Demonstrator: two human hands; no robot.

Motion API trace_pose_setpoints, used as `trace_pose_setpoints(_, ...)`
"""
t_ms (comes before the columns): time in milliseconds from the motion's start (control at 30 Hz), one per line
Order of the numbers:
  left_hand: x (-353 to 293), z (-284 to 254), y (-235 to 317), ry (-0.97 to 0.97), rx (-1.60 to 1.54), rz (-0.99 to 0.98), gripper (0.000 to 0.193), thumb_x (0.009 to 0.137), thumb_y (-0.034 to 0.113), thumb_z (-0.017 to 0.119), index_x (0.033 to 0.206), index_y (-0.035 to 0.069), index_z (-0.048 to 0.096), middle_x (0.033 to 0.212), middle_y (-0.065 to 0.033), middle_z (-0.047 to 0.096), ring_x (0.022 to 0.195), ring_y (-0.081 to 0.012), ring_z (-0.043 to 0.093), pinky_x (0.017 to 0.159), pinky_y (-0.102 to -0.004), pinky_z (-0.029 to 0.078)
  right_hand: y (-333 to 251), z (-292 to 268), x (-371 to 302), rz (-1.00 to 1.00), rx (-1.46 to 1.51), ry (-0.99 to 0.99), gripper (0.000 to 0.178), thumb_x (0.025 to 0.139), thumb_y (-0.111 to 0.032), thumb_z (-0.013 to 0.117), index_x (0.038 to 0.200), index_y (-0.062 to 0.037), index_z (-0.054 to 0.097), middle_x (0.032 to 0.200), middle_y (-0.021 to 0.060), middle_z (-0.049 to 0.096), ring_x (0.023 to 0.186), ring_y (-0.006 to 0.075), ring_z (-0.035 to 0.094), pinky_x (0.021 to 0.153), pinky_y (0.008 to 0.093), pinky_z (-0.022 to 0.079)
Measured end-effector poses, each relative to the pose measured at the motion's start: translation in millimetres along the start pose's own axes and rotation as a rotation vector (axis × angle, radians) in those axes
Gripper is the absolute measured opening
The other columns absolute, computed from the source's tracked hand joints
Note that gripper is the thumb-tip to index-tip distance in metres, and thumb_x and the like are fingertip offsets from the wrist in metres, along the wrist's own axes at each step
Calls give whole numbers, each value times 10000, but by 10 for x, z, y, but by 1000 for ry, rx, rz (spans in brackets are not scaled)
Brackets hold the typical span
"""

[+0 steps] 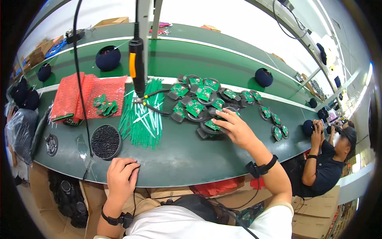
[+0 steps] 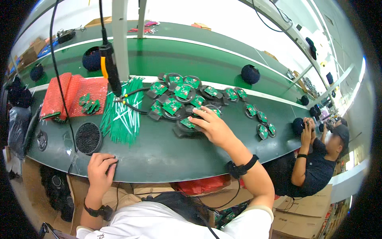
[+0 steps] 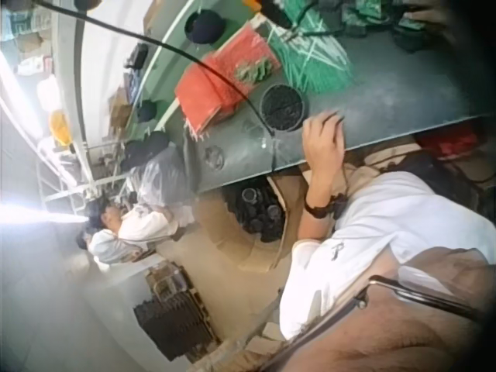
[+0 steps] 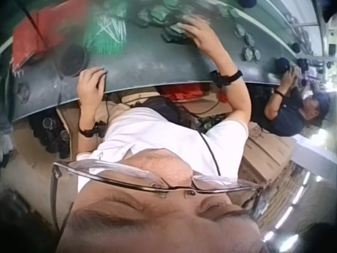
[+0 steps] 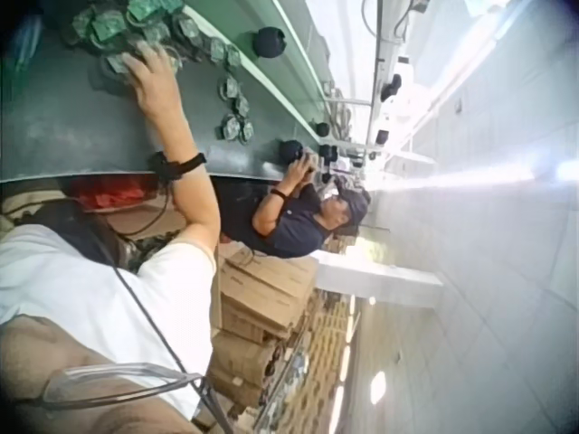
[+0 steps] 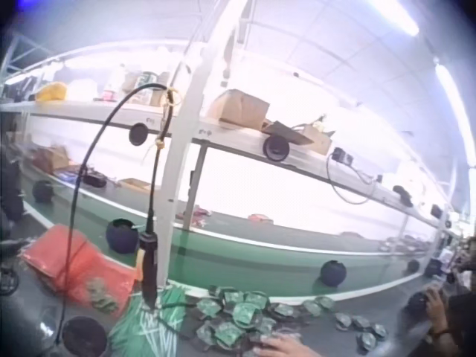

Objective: Assemble electronic circuit boards into plastic housings and secure them with a power screwdriver.

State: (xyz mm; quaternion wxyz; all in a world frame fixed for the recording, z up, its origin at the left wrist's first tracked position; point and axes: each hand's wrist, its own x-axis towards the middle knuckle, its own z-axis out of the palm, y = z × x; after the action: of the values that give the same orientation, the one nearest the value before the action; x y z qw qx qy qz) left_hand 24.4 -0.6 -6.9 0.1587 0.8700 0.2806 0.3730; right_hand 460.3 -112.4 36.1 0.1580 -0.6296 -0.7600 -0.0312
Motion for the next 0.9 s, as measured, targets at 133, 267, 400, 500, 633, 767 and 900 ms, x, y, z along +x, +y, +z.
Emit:
trace_pose_setpoints(133,-25,-29,-20,4,22,-24,223,715,-37,783,914,49,730,1006,-74,703,927,-310,639,785,-409,527,78,-297,-272,68,-33,237,638,773,113,683,1352,-155,654,1479,146,566,1380,412,519,1154,482,446)
trace_pose_setpoints(267,0,25,10,1,14,-13,231,706,-41,781,914,45,728,1011,-82,701,928,-312,641,786,-414,527,1173,-668,-1188,557,-250,550,453,854,17,690,1294,-89,692,1356,185,660,1292,361,607,1104,433,470)
trace_pose_setpoints(400,-15,-28,2,9,31,-24,206,731,-53,758,917,19,708,989,-123,688,923,-342,629,792,-427,515,2465,-760,-2445,1067,-454,463,387,910,-204,719,1284,-103,704,1260,205,689,1179,381,651,1020,461,504)
trace_pose_setpoints(500,-13,9,-29,39,16,-27,202,727,-29,776,908,40,720,989,-96,691,910,-323,630,779,-418,517,2898,-974,-3268,1293,-618,256,462,937,-347,694,1349,-139,668,1243,197,704,1157,390,663,994,477,515)
trace_pose_setpoints(633,-27,56,-72,53,34,-24,192,727,1,792,899,63,732,980,-62,696,894,-293,631,769,-406,518,2935,-912,-3069,1528,-519,-80,574,1011,-386,595,1517,-126,516,1528,192,518,1397,400,497,1159,476,404)
trace_pose_setpoints(767,-10,9,-23,36,79,-17,186,730,4,792,897,65,737,969,-54,698,892,-286,634,759,-402,521,1932,-718,-1515,979,-659,185,574,927,-212,743,1458,-94,561,1464,208,568,1331,391,553,1128,476,425)
trace_pose_setpoints(900,-76,16,-56,40,91,-45,188,733,-3,789,901,65,741,965,-55,700,884,-287,638,759,-401,524,-216,-218,46,522,287,43,651,828,-334,856,1359,-53,605,1402,197,620,1250,350,632,1002,450,537)
